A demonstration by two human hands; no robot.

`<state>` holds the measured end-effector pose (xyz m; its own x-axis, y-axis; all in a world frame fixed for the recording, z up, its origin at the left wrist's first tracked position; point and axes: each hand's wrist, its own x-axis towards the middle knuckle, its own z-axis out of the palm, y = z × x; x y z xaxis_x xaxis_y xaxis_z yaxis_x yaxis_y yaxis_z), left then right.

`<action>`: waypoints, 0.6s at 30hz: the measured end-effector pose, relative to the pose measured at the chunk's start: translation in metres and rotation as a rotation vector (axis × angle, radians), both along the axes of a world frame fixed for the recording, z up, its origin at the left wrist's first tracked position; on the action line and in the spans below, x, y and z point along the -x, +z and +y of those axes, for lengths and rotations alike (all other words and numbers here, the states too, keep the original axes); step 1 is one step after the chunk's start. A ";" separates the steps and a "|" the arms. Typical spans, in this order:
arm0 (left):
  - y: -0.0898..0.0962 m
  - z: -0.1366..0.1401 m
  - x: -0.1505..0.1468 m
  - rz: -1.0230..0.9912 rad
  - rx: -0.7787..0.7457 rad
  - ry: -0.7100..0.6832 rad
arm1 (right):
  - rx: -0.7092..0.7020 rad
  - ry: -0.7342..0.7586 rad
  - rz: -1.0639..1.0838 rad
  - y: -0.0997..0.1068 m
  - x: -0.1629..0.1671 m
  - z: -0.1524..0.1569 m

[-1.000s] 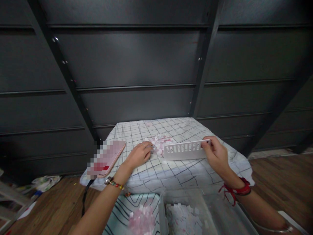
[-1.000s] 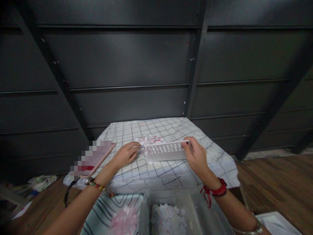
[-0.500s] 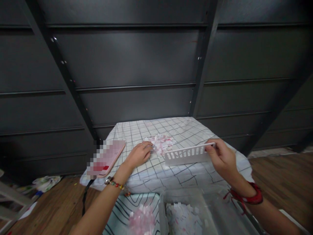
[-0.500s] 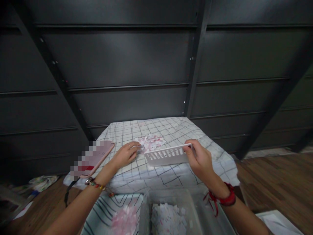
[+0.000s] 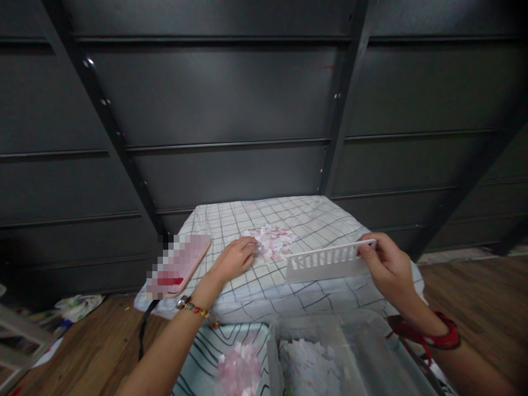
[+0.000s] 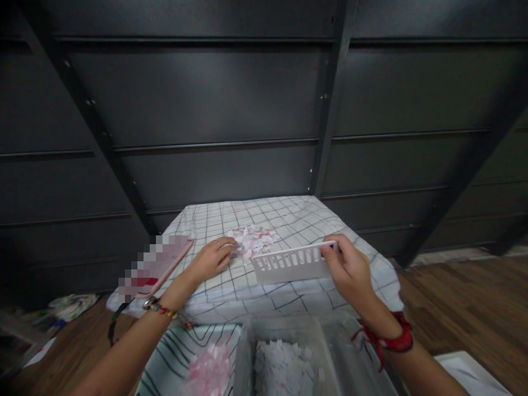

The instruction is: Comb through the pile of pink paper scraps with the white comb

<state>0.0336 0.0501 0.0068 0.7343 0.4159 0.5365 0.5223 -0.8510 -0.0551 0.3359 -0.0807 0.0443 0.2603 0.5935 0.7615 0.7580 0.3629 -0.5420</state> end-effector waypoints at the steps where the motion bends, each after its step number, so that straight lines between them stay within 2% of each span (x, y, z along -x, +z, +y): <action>1: 0.000 0.000 0.000 0.002 0.001 -0.001 | -0.008 -0.002 0.003 -0.001 0.000 0.001; 5: 0.002 0.000 -0.001 0.010 0.004 -0.014 | -0.072 -0.067 0.047 -0.001 -0.006 0.009; 8: 0.002 -0.001 -0.001 0.003 0.001 -0.011 | -0.071 -0.098 0.040 -0.002 -0.010 0.013; 14: 0.002 -0.001 -0.001 0.016 -0.006 -0.013 | -0.048 -0.109 -0.006 -0.008 -0.013 0.015; 18: 0.002 0.000 -0.001 0.012 -0.004 -0.022 | -0.078 -0.092 0.048 -0.008 -0.007 0.022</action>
<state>0.0350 0.0497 0.0089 0.7496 0.3973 0.5294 0.5027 -0.8620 -0.0650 0.3430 -0.0587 0.0363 0.3486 0.5050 0.7896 0.7639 0.3351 -0.5515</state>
